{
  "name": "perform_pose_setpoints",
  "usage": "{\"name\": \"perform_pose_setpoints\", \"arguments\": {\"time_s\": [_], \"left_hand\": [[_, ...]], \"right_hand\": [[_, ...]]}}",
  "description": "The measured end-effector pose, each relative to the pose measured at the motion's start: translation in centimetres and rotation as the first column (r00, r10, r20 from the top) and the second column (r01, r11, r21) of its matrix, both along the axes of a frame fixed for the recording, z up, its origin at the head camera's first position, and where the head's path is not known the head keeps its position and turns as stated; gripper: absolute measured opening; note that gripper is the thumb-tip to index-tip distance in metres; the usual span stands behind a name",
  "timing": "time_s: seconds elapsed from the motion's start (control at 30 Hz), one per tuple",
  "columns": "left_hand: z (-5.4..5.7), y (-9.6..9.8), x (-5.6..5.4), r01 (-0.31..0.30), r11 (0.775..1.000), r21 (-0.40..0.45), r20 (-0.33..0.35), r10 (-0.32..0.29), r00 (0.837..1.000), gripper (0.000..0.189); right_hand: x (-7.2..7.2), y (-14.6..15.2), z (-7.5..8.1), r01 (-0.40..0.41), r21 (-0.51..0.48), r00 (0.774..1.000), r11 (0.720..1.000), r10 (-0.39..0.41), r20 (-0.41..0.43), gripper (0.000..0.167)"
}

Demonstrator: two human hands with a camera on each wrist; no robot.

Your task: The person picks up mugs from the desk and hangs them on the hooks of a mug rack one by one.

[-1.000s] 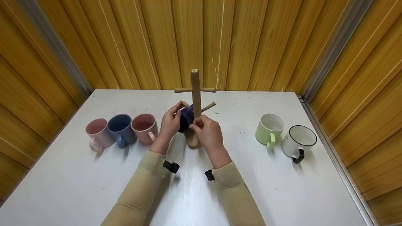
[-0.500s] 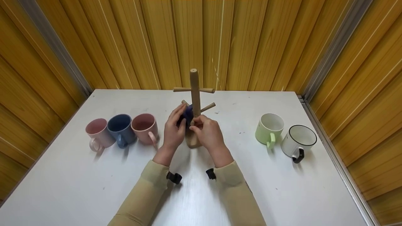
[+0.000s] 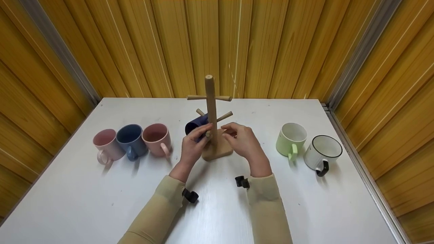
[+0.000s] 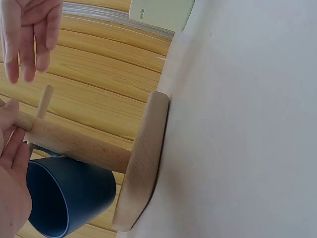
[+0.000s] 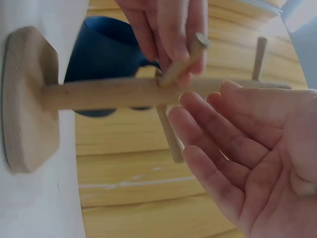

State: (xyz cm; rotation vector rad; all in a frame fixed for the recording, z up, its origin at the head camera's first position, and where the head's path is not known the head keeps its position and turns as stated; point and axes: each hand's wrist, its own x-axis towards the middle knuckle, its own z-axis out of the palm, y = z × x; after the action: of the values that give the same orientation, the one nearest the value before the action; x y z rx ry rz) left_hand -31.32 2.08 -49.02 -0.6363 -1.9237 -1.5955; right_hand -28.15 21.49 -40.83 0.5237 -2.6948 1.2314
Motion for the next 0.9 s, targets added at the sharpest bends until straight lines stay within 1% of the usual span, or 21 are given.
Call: {"name": "perform_pose_setpoints", "arguments": {"time_s": [0.1, 0.2, 0.3, 0.4, 0.5, 0.57, 0.67, 0.8, 0.9], "left_hand": [[-0.1, 0.1, 0.1, -0.022, 1.0, 0.0, 0.009, 0.022, 1.0, 0.027], [-0.3, 0.2, 0.2, -0.04, 0.999, 0.01, 0.002, 0.04, 0.999, 0.025], [-0.4, 0.2, 0.1, -0.043, 0.999, 0.019, -0.022, 0.044, 0.999, 0.025], [-0.6, 0.2, 0.1, -0.041, 0.999, 0.011, -0.038, 0.041, 0.998, 0.027], [-0.6, 0.2, 0.1, -0.046, 0.999, -0.005, -0.033, 0.045, 0.998, 0.028], [-0.5, 0.3, 0.1, -0.048, 0.999, -0.014, -0.025, 0.048, 0.999, 0.027], [-0.4, 0.3, 0.1, -0.05, 0.999, -0.021, -0.025, 0.05, 0.998, 0.025], [-0.3, 0.3, 0.1, -0.057, 0.998, -0.03, -0.044, 0.055, 0.997, 0.025], [-0.3, 0.2, 0.1, -0.064, 0.997, -0.043, -0.039, 0.062, 0.997, 0.026]], "right_hand": [[0.0, 1.7, 0.5, 0.023, -0.012, 1.0, 1.0, -0.023, 0.009, 0.029], [0.0, 3.8, 1.1, 0.049, 0.016, 0.997, 0.999, -0.05, 0.054, 0.035], [0.0, 6.3, 2.0, 0.069, 0.095, 0.992, 0.993, -0.079, 0.101, 0.045], [-0.1, 8.9, 3.0, 0.059, 0.206, 0.984, 0.977, -0.092, 0.155, 0.055], [-0.5, 11.3, 3.6, -0.008, 0.323, 0.975, 0.946, -0.065, 0.213, 0.064], [-0.8, 12.7, 3.8, -0.062, 0.391, 0.969, 0.918, -0.038, 0.245, 0.069], [-1.3, 14.6, 3.8, -0.111, 0.475, 0.966, 0.873, -0.016, 0.256, 0.077], [-2.1, 16.3, 3.3, -0.114, 0.548, 0.951, 0.829, -0.068, 0.301, 0.09], [-2.8, 17.1, 2.6, -0.113, 0.574, 0.934, 0.811, -0.11, 0.34, 0.095]]}}
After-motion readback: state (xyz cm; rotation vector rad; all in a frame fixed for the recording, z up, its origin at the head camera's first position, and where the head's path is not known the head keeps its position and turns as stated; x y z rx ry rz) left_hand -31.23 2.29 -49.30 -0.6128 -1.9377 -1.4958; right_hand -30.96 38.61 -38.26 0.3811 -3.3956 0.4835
